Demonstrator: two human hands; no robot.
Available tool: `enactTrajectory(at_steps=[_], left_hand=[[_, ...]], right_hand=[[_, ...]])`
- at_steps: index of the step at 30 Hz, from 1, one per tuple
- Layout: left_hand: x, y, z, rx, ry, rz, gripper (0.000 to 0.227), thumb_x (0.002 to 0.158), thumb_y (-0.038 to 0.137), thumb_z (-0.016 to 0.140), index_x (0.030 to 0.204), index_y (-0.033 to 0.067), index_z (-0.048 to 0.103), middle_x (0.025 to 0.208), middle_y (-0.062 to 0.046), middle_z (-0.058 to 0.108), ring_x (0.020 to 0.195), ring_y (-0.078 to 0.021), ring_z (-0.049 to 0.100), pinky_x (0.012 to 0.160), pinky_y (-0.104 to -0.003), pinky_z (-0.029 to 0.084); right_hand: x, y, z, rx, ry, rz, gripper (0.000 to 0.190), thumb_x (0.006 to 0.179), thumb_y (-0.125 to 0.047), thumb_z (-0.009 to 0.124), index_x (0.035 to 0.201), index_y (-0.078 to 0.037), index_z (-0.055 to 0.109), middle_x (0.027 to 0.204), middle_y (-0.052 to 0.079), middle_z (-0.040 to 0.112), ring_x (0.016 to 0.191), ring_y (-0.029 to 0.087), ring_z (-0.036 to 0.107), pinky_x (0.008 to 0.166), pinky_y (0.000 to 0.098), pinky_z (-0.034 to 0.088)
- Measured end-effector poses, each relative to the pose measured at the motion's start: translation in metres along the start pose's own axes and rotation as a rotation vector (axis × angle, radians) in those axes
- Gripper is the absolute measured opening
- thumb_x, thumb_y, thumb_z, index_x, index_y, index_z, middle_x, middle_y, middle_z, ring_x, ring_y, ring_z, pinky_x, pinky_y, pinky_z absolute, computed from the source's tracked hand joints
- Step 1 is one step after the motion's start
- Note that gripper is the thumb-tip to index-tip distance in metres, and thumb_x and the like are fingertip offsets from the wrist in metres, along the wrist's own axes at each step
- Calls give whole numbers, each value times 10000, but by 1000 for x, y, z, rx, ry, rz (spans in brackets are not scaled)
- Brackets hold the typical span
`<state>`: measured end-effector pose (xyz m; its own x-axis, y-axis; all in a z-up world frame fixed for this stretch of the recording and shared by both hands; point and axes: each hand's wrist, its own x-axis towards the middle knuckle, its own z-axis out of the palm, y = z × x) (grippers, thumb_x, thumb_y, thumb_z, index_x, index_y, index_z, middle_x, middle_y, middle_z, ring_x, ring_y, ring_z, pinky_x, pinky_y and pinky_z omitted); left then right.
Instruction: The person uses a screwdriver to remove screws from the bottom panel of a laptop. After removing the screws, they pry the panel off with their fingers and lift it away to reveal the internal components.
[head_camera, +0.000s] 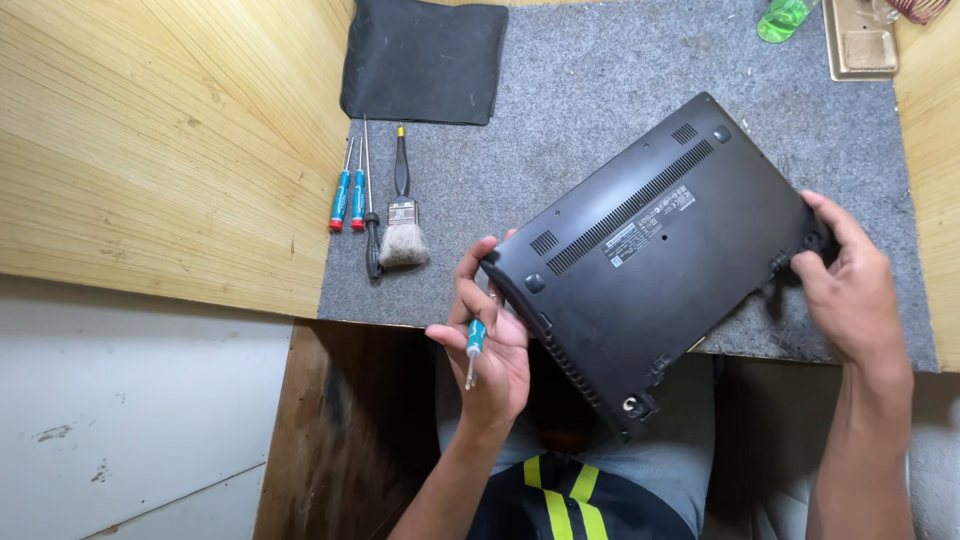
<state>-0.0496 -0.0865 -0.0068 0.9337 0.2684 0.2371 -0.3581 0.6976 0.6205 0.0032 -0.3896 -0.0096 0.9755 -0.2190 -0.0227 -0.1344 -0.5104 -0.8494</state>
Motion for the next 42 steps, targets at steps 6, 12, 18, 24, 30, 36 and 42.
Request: enactTrajectory(at_steps=[6,12,18,24,30,36,42], left_hand=[[-23,4,0,56,-8,-68,533,928,639,467,749,139,421,1432,-142,411,1556,-391,211,1216,-667,298],[-35,14,-2,298,105,-250,663,787,740,572,656,116,389,1572,-225,395,1421,-374,450,980,-502,520],[-26,23,2,928,-45,-126,667,916,733,363,653,120,368,1507,-260,500,1248,-237,607,992,-330,431],[-6,31,-9,1096,-293,-123,658,911,678,421,613,95,358,1427,-252,575,524,-67,488,512,-243,359],[-3,35,-5,1188,-478,-109,613,884,661,472,650,114,325,1481,-239,520,774,-165,644,694,-292,466],[-15,18,-12,1298,-542,91,584,898,584,516,658,72,368,1476,-281,490,841,-237,691,1035,-562,442],[-25,7,-4,1449,-548,253,523,894,494,591,683,47,421,1403,-365,511,1300,-335,587,1144,-635,344]], right_hand=[[43,-1,2,-171,-118,-304,619,868,80,448,1485,66,503,1413,243,509,1276,327,479,1098,388,337],[80,-19,15,-284,-231,-364,624,896,65,485,1515,0,526,1446,218,525,776,244,491,676,345,405],[120,-14,38,-394,-289,-583,627,899,62,492,1526,37,504,1376,273,547,1258,414,431,1078,525,332],[135,-13,49,-361,-278,-626,592,903,52,503,1490,-4,557,1356,219,568,1233,381,386,1073,540,336],[143,-21,64,-277,-217,-657,554,889,72,478,1422,-6,607,1366,221,585,1247,362,424,1074,512,344],[151,-15,77,-239,-167,-724,536,881,84,461,1385,10,627,1337,190,596,1230,352,429,1072,491,355],[155,-8,86,-227,-112,-783,523,876,111,424,1348,47,641,1277,183,592,1204,345,426,1079,450,350]])
